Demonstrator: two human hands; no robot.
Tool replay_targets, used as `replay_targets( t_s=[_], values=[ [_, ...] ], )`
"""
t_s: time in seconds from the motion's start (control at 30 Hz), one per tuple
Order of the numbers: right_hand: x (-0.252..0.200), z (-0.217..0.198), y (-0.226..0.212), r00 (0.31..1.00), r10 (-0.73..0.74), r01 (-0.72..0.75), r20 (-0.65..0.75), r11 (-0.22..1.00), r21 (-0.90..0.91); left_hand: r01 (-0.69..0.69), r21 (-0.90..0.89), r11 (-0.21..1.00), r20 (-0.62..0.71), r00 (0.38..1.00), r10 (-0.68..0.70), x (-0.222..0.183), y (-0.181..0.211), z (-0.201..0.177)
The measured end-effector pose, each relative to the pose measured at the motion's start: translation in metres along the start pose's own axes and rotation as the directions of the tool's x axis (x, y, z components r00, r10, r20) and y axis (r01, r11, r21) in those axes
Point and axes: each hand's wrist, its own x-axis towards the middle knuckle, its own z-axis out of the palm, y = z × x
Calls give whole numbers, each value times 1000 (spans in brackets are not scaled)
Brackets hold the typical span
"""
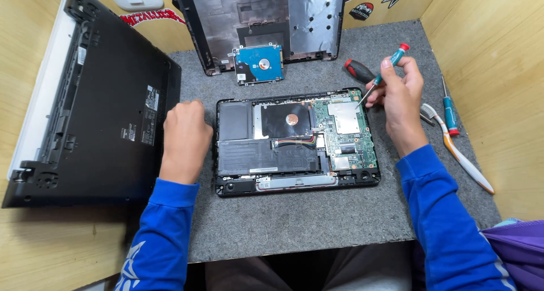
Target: Securing internal components and the motherboard of a laptop using a screwdriver.
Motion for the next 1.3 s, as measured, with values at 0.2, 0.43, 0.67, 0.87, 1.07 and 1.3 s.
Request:
replay_targets(
  t_s=[0.2, 0.43, 0.67, 0.87, 1.07, 1.3],
  values=[
    [-1, -2, 1, 999, -42, 42, -22, 999, -2, 63, -152, 986, -38, 997, -69, -1, 5, -8],
    [-11, 3, -18, 997, -23, 20, -78, 999, -38, 10, -92, 996, -112, 993, -21, -6, -9, 2],
    [-8, 5, -13, 996, -59, 56, -63, 998, -40, -90, -32, 995, -271, 959, 78, -4, -24, 22],
    [-15, 10, -17, 999, -12, 9, -39, 997, -74, -233, -119, 965, -414, 895, 165, -4, -31, 38],
    [-17, 10, -18, 996, -49, 42, -77, 995, -94, -388, -261, 884, -519, 828, 210, -2, -22, 31],
    [-17, 8, -17, 989, -115, 97, -92, 980, -175, -446, -395, 803, -588, 794, 152, 29, 27, 44]
  ],
)
